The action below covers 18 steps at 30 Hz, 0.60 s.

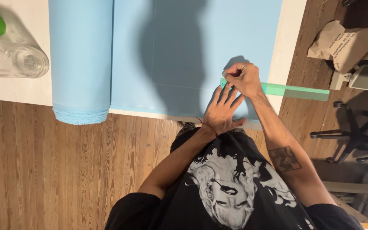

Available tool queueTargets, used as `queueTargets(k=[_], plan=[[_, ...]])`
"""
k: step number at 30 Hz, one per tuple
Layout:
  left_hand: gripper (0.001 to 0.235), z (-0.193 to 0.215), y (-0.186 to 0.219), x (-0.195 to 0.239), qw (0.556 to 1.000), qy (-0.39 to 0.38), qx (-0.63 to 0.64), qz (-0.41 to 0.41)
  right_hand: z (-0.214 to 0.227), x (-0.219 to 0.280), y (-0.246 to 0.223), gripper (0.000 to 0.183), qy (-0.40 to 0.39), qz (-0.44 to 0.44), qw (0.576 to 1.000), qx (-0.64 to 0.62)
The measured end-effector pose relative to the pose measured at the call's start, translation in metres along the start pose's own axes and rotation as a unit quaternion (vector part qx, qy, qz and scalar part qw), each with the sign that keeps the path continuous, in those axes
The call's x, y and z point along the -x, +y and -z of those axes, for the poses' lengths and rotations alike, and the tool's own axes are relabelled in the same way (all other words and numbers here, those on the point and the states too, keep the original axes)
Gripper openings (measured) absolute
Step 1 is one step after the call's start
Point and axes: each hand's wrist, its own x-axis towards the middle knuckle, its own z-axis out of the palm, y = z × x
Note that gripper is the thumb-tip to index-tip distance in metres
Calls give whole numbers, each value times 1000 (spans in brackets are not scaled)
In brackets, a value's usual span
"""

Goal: Marking layout lines on a large sheet of blue material using a ruler and a white marker

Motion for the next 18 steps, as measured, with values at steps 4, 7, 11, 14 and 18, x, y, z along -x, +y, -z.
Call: queueTargets(k=[4, 7, 11, 14, 18], plan=[[105, 8, 0, -5, 1000, 19, -1, -1, -2, -12, 23, 21, 12, 7, 1000, 5], [102, 10, 2, 0, 999, 50, -4, -2, -5, -7, 24, 20, 22, 1, 1000, -5], [100, 8, 1, -6, 998, 63, -3, -1, 0, -18, 29, 19, 6, 3, 1000, -8], [102, 14, 1, -5, 999, 41, -3, 1, -1, -18, 24, 18, 16, -9, 999, -32], [99, -6, -1, 1, 1000, -1, 13, 4, 0, -2, 0, 19, 0, -1, 1000, -10]])
